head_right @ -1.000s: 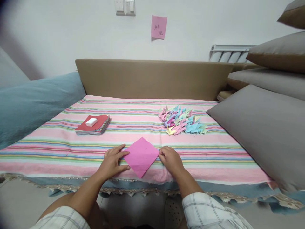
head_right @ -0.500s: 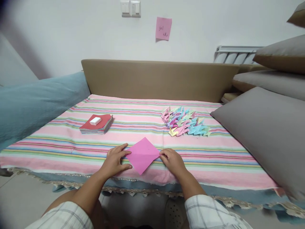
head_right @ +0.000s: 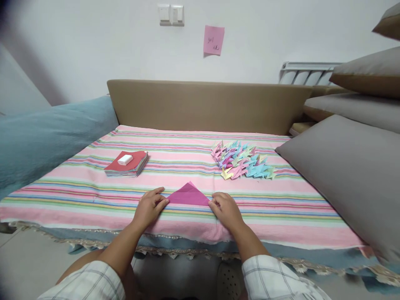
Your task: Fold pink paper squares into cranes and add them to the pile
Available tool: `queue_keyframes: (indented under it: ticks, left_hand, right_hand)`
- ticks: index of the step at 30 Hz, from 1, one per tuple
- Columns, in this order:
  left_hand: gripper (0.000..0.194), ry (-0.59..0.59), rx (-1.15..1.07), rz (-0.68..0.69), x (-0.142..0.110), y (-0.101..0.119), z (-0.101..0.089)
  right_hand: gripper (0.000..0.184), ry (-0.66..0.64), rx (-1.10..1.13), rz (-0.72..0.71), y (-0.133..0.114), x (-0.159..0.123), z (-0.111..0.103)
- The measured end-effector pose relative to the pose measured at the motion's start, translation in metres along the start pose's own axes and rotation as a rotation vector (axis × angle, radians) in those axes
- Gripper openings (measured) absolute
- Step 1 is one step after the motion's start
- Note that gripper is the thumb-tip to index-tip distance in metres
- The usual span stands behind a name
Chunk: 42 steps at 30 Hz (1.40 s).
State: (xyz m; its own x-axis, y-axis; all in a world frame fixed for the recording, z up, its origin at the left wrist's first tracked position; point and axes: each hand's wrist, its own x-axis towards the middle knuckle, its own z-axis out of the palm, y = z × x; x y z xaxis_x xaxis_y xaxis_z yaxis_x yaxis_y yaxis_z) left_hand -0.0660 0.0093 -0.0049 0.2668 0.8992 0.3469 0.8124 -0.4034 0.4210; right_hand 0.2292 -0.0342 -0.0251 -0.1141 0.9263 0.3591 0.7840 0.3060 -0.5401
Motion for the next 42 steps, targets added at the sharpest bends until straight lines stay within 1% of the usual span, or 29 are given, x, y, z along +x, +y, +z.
queue_keyframes:
  ticks: [7, 13, 21, 26, 29, 32, 35, 37, 39, 42]
  left_hand:
    - [0.029, 0.038, 0.014, 0.006, -0.002, 0.002, 0.000]
    - [0.027, 0.093, 0.037, 0.006, -0.002, 0.001, 0.004]
    - [0.025, 0.105, 0.053, -0.032, -0.003, 0.006, 0.004]
    - [0.026, 0.105, 0.058, -0.035, -0.003, 0.008, 0.002]
    - [0.022, 0.102, 0.064, -0.050, -0.005, 0.011, 0.002]
    - [0.012, 0.143, 0.100, -0.046, -0.008, 0.014, 0.004]
    - [0.018, 0.187, 0.167, 0.035, -0.011, 0.017, 0.008]
    - [0.022, 0.176, 0.195, 0.130, -0.012, 0.018, 0.012]
    - [0.026, 0.122, 0.199, 0.259, -0.012, 0.020, 0.017]
    - [0.033, 0.002, 0.178, 0.480, -0.016, 0.028, 0.026]
  right_hand:
    - [0.023, -0.013, -0.058, 0.017, -0.002, 0.001, 0.002]
    - [0.024, 0.003, -0.082, 0.036, -0.002, 0.001, 0.004]
    - [0.023, 0.006, -0.084, 0.049, 0.000, 0.000, 0.006]
    - [0.023, 0.038, -0.084, 0.053, 0.000, 0.000, 0.007]
    - [0.023, 0.042, -0.096, 0.044, -0.001, 0.000, 0.007]
    - [0.020, 0.046, -0.099, 0.045, -0.002, 0.001, 0.007]
    - [0.013, 0.061, -0.085, 0.046, -0.003, 0.001, 0.006]
    - [0.010, 0.069, -0.074, 0.041, -0.004, 0.001, 0.005]
    - [0.010, 0.066, -0.071, 0.036, -0.005, 0.001, 0.005]
    - [0.014, 0.054, -0.074, 0.034, -0.005, 0.001, 0.004]
